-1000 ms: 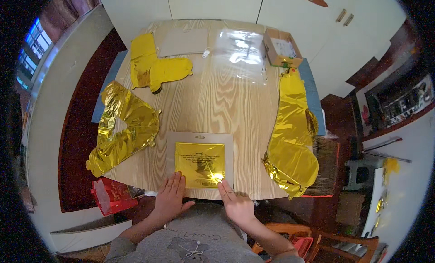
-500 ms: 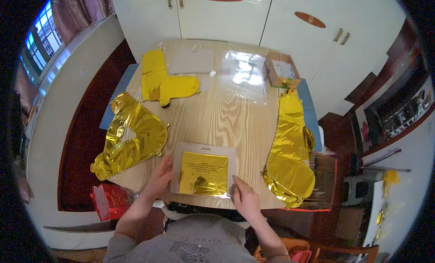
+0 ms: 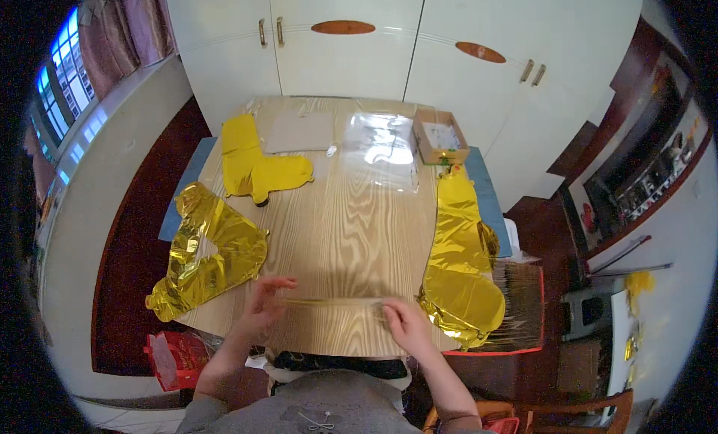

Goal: Folding gold foil bags over cardboard inserts and placing them into clear plastic sleeves.

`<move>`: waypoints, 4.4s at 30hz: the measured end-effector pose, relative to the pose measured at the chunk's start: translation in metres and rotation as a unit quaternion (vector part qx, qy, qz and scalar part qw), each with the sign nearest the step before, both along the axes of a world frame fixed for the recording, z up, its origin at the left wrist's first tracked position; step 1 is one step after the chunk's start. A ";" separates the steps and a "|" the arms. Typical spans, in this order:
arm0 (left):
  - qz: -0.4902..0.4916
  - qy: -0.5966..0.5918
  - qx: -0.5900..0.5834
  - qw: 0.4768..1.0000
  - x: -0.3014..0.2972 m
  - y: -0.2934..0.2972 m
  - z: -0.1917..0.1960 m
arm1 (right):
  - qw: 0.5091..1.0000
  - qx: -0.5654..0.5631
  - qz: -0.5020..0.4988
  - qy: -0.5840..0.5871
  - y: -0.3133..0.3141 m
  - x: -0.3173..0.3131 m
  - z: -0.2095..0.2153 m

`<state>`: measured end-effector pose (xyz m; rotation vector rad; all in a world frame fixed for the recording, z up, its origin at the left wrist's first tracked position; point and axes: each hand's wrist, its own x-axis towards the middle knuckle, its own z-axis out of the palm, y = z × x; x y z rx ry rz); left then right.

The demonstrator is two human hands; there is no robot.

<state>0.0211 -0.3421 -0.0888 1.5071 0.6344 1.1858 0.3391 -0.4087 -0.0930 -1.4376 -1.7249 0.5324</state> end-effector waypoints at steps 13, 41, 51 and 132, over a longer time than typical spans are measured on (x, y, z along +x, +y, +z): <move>0.177 0.139 -0.179 0.958 0.019 0.021 -0.015 | 0.975 -0.189 0.007 0.113 0.026 -0.001 -0.013; 0.114 0.615 0.170 0.761 0.053 0.007 -0.044 | 0.896 0.010 0.109 -0.430 0.047 -0.046 -0.012; 0.115 0.647 0.157 0.738 0.034 0.014 -0.040 | 0.910 -0.027 0.162 -0.382 0.055 -0.032 -0.009; 0.555 0.245 -0.534 0.589 -0.443 -0.154 -0.450 | 0.983 0.008 -0.074 -0.169 -0.041 -0.054 -0.048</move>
